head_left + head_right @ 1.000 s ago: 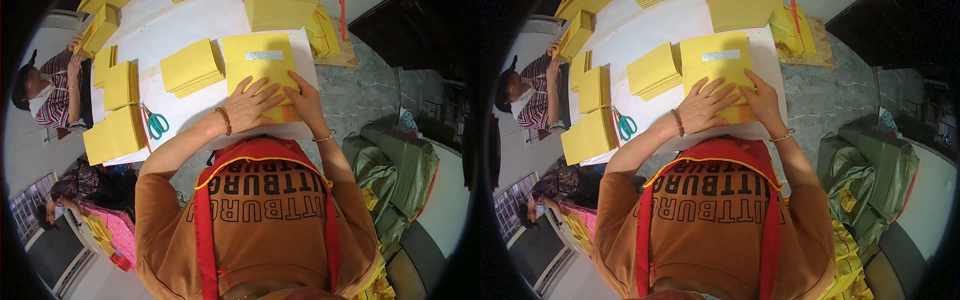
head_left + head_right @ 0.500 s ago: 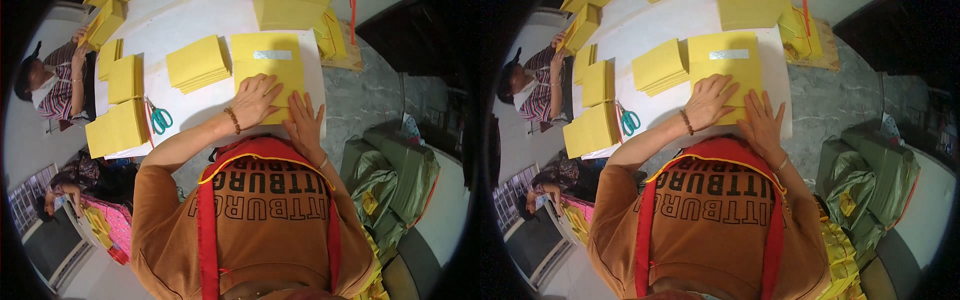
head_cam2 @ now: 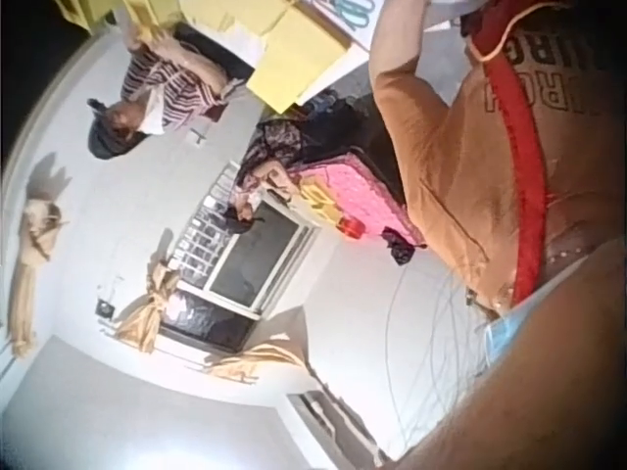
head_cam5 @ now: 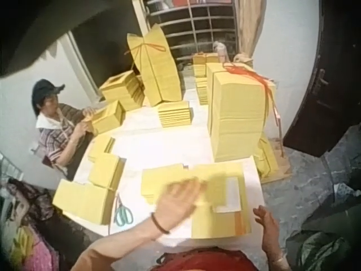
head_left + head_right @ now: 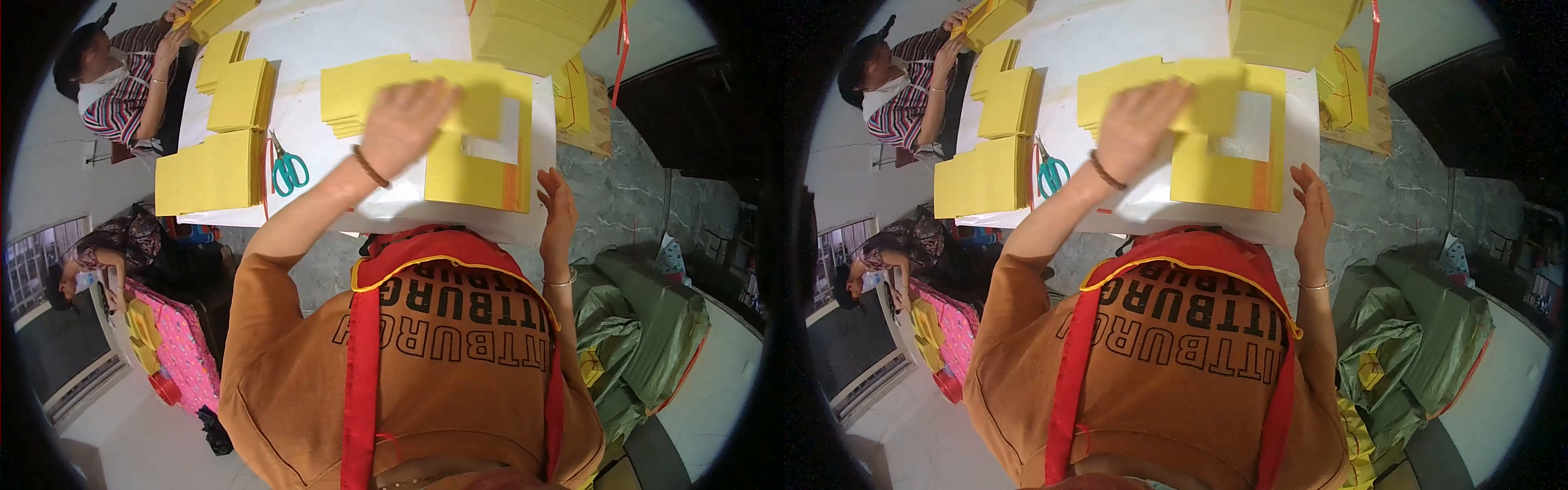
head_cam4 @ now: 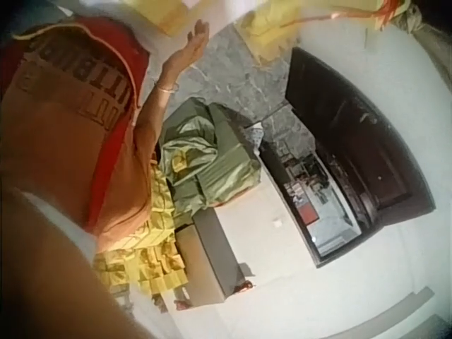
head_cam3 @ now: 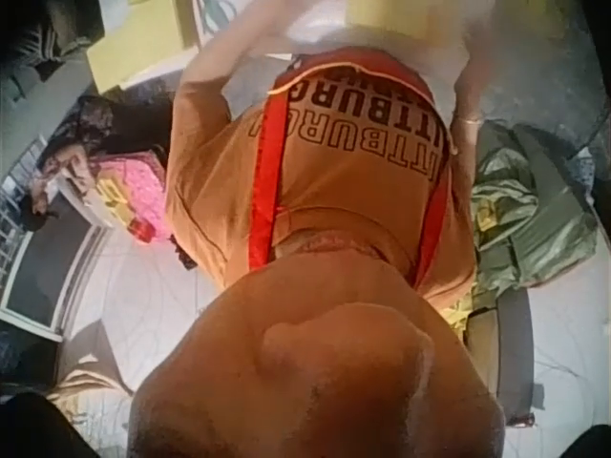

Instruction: Folding and stacking yellow joss paper sheets into bundles at a workshop table.

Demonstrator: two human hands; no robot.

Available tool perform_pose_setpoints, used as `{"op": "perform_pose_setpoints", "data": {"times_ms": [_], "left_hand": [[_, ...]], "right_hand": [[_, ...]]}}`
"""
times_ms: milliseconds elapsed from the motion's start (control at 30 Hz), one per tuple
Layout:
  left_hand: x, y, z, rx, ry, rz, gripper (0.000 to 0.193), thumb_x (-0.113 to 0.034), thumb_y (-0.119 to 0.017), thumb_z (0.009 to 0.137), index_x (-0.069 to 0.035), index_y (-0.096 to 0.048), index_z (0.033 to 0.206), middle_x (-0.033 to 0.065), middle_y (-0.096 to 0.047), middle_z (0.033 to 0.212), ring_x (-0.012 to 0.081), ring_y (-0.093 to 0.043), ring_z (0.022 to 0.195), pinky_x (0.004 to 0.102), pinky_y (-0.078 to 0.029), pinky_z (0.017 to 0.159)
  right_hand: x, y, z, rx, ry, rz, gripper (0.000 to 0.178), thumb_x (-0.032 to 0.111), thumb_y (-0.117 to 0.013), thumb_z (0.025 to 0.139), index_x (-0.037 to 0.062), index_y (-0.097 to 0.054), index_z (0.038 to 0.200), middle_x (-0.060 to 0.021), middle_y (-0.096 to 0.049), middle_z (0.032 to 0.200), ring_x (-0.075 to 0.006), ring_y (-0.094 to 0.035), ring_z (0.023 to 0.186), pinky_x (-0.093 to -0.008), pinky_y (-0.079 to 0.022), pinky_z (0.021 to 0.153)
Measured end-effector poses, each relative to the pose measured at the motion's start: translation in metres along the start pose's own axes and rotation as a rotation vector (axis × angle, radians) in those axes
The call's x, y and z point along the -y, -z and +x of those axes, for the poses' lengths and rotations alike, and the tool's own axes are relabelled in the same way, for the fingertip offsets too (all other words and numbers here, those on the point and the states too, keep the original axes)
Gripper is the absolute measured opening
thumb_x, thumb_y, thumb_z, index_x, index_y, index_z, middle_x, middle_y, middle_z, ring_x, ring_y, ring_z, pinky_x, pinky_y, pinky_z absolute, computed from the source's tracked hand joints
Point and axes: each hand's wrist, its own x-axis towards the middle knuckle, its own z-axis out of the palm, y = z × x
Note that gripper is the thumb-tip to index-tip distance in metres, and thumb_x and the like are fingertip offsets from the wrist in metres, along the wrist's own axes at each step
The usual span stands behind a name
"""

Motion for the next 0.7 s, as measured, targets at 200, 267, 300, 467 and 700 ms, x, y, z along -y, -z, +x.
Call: {"op": "perform_pose_setpoints", "data": {"times_ms": [200, 267, 300, 467, 700], "left_hand": [[0.091, -0.04, -0.067, 0.15, 0.15, 0.24, 0.05, -0.005, -0.051, 0.075, -0.017, -0.05, 0.124, 0.0039, -0.055, 0.119, 0.0221, -0.052, 0.103, 0.0389, -0.037, 0.085], [0.095, -0.053, -0.08, 0.208, 0.17, 0.253, 0.047, -0.007, -0.05, 0.078, -0.018, -0.049, 0.123, 0.0035, -0.053, 0.119, 0.0219, -0.051, 0.104, 0.0406, -0.036, 0.086], [0.093, -0.055, -0.081, 0.227, 0.174, 0.242, 0.047, -0.008, -0.05, 0.079, -0.019, -0.049, 0.124, 0.0034, -0.053, 0.118, 0.0221, -0.05, 0.104, 0.0408, -0.036, 0.086], [0.096, -0.059, -0.08, 0.445, 0.172, 0.177, 0.048, -0.009, -0.05, 0.079, -0.021, -0.047, 0.126, 0.0032, -0.047, 0.122, 0.0242, -0.046, 0.107, 0.0405, -0.036, 0.086], [0.087, -0.067, -0.098, 0.405, 0.194, 0.099, 0.069, -0.011, -0.061, 0.067, -0.019, -0.038, 0.132, 0.0093, -0.037, 0.133, 0.0286, -0.038, 0.117, 0.0469, -0.03, 0.094]], "right_hand": [[-0.008, -0.002, 0.001, 0.021, -0.033, -0.012, 0.035, 0.027, -0.04, 0.096, 0.0032, -0.055, 0.118, -0.0072, -0.061, 0.106, -0.0154, -0.055, 0.102, -0.0291, -0.042, 0.086], [-0.009, -0.004, 0.002, 0.047, -0.036, -0.012, 0.035, 0.026, -0.041, 0.096, 0.003, -0.055, 0.117, -0.0069, -0.061, 0.105, -0.0149, -0.054, 0.101, -0.0288, -0.042, 0.085], [-0.01, -0.004, 0.001, 0.05, -0.025, -0.034, 0.034, 0.026, -0.041, 0.096, 0.0027, -0.056, 0.117, -0.0071, -0.061, 0.105, -0.0147, -0.054, 0.101, -0.0287, -0.042, 0.085], [-0.003, -0.009, 0.0, 0.061, -0.035, -0.035, 0.032, 0.023, -0.042, 0.096, 0.0021, -0.056, 0.116, -0.0074, -0.061, 0.105, -0.0141, -0.055, 0.1, -0.0283, -0.042, 0.086], [-0.009, -0.004, 0.0, 0.055, -0.049, -0.051, 0.028, 0.017, -0.047, 0.094, 0.0014, -0.056, 0.115, -0.0069, -0.061, 0.107, -0.0131, -0.054, 0.099, -0.027, -0.041, 0.087]]}}
